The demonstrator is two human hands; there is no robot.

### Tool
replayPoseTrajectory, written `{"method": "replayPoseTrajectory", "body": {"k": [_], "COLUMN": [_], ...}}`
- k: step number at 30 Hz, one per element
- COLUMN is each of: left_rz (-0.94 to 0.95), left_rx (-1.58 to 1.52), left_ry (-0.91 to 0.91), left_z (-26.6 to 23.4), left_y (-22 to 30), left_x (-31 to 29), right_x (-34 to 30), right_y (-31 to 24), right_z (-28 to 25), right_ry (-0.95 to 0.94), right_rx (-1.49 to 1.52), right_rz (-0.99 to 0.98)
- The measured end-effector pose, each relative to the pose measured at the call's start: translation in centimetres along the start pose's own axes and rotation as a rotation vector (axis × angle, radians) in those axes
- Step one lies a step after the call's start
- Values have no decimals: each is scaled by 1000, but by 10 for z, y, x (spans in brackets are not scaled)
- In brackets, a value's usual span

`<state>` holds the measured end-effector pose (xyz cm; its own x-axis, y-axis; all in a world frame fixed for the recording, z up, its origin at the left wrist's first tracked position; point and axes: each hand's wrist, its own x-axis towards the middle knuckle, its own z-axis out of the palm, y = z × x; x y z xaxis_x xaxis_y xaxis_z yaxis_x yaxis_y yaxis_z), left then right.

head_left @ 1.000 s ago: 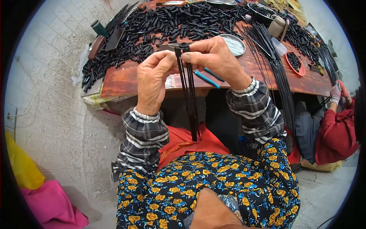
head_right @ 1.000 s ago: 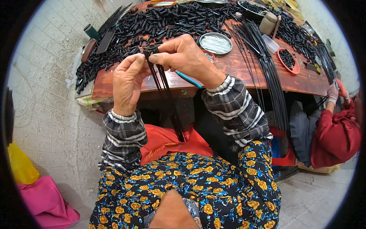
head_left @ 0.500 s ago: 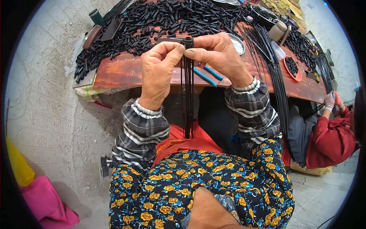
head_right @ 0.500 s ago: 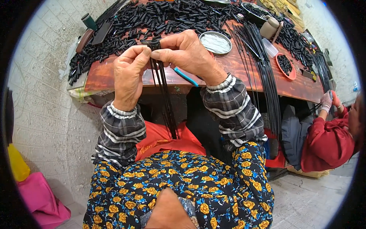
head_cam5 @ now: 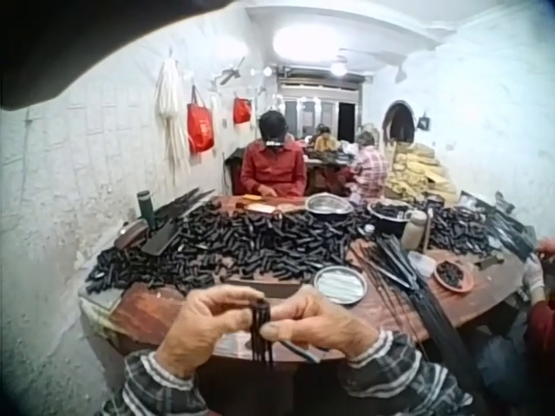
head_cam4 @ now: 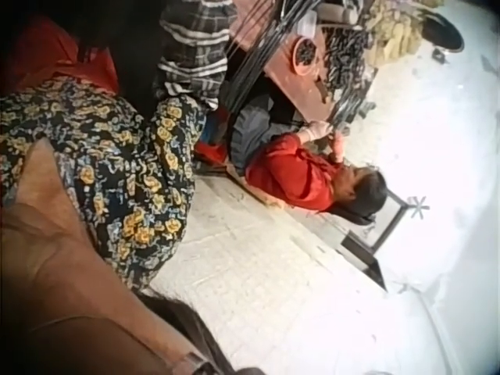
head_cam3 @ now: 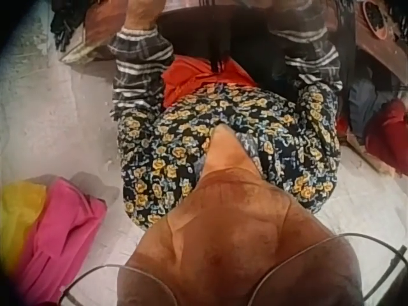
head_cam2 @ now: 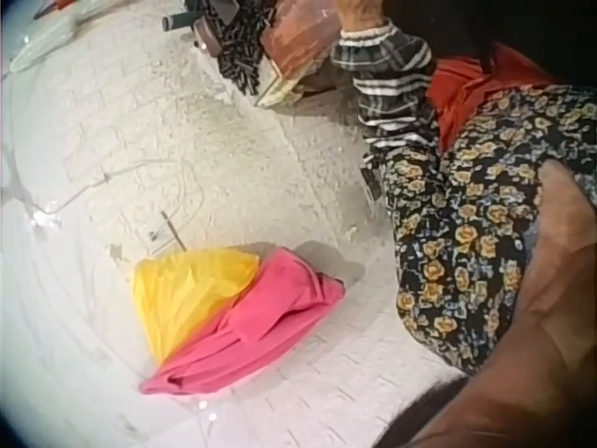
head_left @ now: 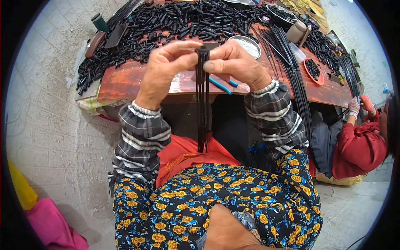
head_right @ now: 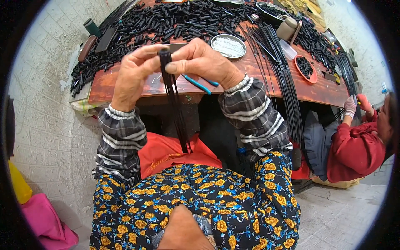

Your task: The worker is seen assembling and cutting small plastic straps at a production workbench.

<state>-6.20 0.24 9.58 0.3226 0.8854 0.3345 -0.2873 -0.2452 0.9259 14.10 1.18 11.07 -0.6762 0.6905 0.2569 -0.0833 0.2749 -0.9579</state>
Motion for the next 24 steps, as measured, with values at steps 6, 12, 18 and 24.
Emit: {"method": "replayPoseTrajectory", "body": {"k": [6,12,18,24], "left_rz": [-42,-7,103,209], "left_rx": [-240,-170,-119,-14], "left_ry": [-209,-305,71,257], "left_z": [-7,-17,-4,3], "left_y": [0,8,41,51], "left_x": [-3,3,-2,-3], "right_x": [6,18,25,35], "right_y": [14,30,18,33], "right_z": [10,13,28,58], "right_ry": [-28,-58,-54,142], "right_rx": [102,160,76,-39], "right_rz": [-5,-80,33,-35]}}
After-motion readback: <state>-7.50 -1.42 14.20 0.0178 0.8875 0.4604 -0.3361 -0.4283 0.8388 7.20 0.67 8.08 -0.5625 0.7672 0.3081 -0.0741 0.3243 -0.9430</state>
